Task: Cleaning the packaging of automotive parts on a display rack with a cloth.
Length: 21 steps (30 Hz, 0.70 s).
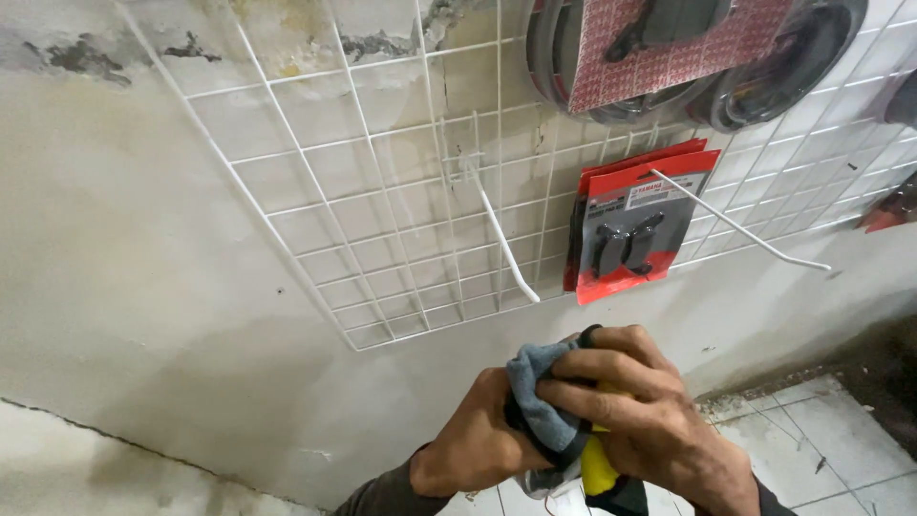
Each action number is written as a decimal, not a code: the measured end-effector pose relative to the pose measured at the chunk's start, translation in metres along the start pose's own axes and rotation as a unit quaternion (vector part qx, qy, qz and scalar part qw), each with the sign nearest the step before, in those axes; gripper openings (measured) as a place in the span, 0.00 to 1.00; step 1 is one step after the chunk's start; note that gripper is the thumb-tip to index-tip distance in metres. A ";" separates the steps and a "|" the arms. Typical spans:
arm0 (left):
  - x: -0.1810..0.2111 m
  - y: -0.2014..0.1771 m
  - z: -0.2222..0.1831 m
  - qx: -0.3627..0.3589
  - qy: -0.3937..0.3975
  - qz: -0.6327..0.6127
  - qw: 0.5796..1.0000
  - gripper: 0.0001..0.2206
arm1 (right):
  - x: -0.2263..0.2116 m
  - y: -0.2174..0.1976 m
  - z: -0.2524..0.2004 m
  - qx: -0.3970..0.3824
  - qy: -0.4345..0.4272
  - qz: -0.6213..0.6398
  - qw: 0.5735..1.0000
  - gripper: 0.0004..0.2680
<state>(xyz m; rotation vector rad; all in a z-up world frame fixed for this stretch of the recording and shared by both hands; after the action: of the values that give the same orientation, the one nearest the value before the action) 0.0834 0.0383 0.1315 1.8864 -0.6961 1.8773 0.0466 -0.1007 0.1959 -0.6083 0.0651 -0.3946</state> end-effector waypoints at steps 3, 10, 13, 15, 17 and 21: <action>-0.004 0.000 0.003 -0.007 0.000 -0.056 0.998 0.20 | 0.009 0.009 -0.027 0.069 0.101 -0.027 0.992 0.19; 0.011 -0.013 0.007 0.089 0.039 -0.209 0.973 0.22 | 0.050 0.004 -0.109 0.270 0.514 0.006 0.814 0.11; -0.019 -0.004 0.020 0.067 0.061 -0.193 0.977 0.22 | 0.014 -0.002 -0.032 0.149 0.226 -0.163 0.949 0.18; -0.013 -0.006 0.023 0.064 0.072 -0.288 0.953 0.24 | 0.004 0.012 -0.047 0.107 0.141 -0.154 0.972 0.17; -0.004 -0.008 0.023 0.059 0.084 -0.378 0.920 0.25 | -0.005 0.023 -0.060 0.065 0.053 -0.146 0.986 0.17; -0.013 -0.001 0.024 0.040 0.095 -0.373 0.922 0.28 | -0.003 0.019 -0.061 0.068 0.075 -0.146 0.984 0.13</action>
<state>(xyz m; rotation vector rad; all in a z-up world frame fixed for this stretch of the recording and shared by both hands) 0.1037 0.0260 0.1177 1.6439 0.1693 1.5460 0.0403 -0.1184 0.1348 -0.4521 0.0913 -0.7243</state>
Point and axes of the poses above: each hand's wrist, its own z-axis towards the middle knuckle, its own y-axis out of the palm, x = y × z, the point moved 7 cm from there along z, towards the middle knuckle, and after that the axes turned 13 degrees about -y, right-handed, at the moved point
